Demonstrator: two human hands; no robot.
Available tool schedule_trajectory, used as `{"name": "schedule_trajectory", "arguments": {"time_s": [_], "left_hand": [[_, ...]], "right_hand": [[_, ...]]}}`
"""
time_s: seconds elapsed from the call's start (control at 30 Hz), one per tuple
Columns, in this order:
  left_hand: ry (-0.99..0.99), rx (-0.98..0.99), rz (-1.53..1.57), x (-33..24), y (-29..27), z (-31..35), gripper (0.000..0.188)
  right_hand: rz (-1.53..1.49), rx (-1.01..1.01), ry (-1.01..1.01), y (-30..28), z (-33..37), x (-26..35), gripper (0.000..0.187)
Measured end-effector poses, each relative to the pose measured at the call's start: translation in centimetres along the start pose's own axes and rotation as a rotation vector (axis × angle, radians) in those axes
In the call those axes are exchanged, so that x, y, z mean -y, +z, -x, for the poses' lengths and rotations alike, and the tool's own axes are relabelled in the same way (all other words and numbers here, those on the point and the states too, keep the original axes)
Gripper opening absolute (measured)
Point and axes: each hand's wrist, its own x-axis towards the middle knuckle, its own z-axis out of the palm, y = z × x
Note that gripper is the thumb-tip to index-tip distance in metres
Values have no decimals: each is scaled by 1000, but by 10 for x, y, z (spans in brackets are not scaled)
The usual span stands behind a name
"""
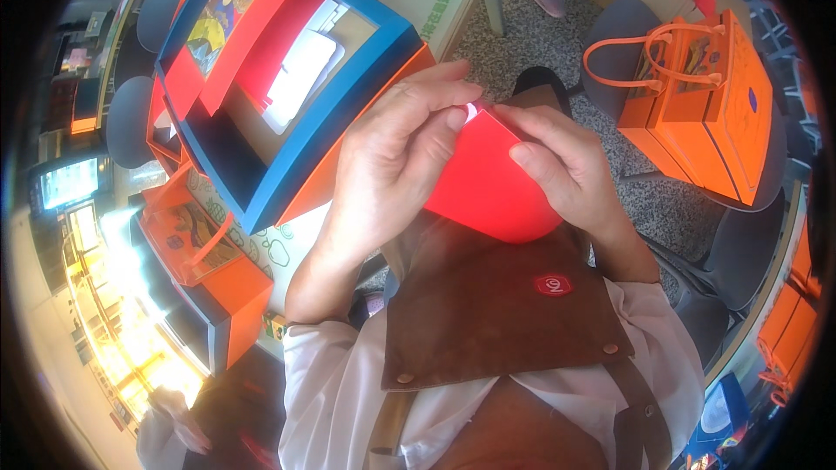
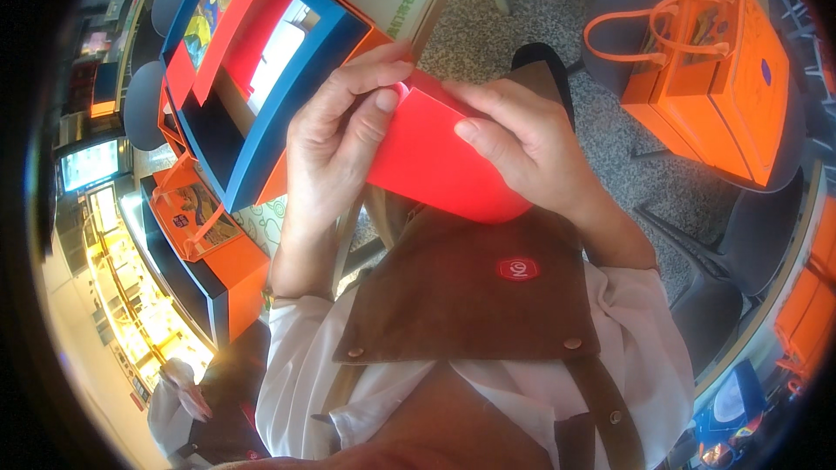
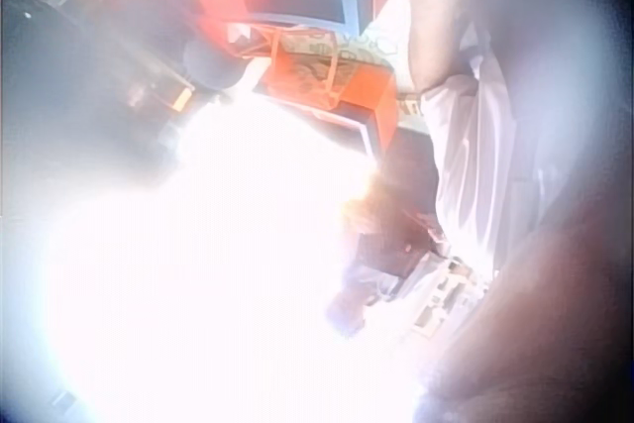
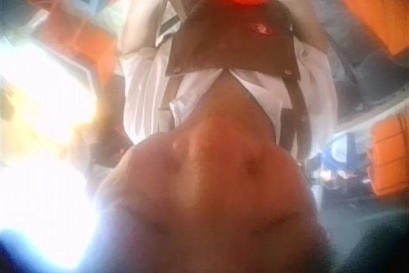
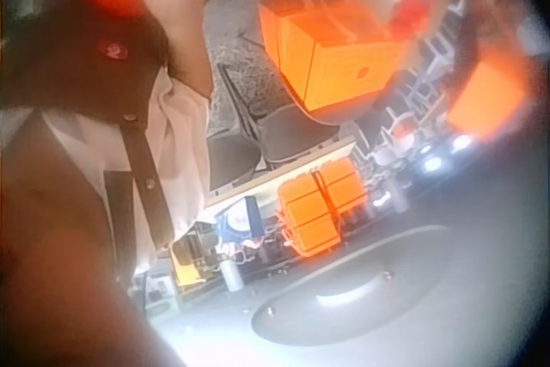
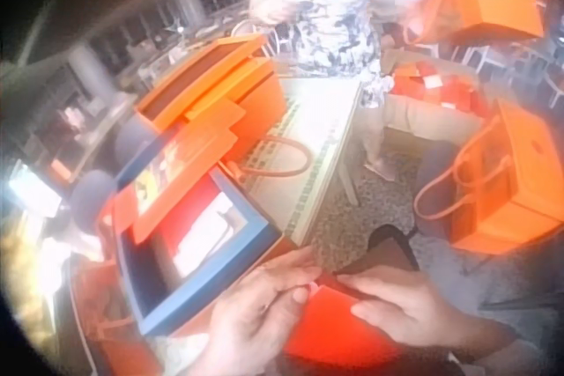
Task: The person assembles small red boxes by folding flaps and tucking them into slots. The person then places the assembled red boxes into larger orange boxes on the table.
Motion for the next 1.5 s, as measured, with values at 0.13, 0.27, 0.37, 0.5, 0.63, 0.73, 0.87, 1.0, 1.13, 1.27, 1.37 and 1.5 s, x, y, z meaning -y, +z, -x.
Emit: {"name": "schedule_trajectory", "arguments": {"time_s": [0.13, 0.27, 0.37, 0.5, 0.63, 0.73, 0.87, 1.0, 1.13, 1.27, 1.37, 1.5], "left_hand": [[9, 33, -6, 1, -4, 1, 22], [43, 71, -41, 2, -7, 1, 29], [43, 77, -76, 2, -7, 0, 32], [48, 58, -150, 0, -4, -1, 32], [86, 14, -184, 4, 0, -4, 29], [71, 0, -155, 5, 0, -8, 25], [16, 9, -30, 7, -4, -12, 21], [9, 18, 13, 9, -6, -15, 19], [38, -2, -7, 11, -6, -17, 18], [24, -21, 21, 14, -9, -18, 18], [20, -36, 7, 16, -10, -19, 19], [104, -21, -36, 25, -3, -42, 18]], "right_hand": [[-5, 0, 7, 0, 0, 1, 34], [2, -16, 4, 1, 0, 1, 34], [23, -15, 4, 0, 0, 2, 34], [43, -10, 11, -2, -2, 1, 33], [55, -38, -14, 0, -7, -1, 32], [66, -27, -39, -3, -9, -6, 32], [44, -2, -32, -7, -12, -8, 33], [31, -14, -58, -6, -16, -9, 33], [37, -9, -29, -6, -20, -9, 33], [48, -14, -26, -1, -24, -7, 34], [62, -17, -8, 0, -23, -7, 33], [161, -118, -25, -8, -24, -15, 31]]}}
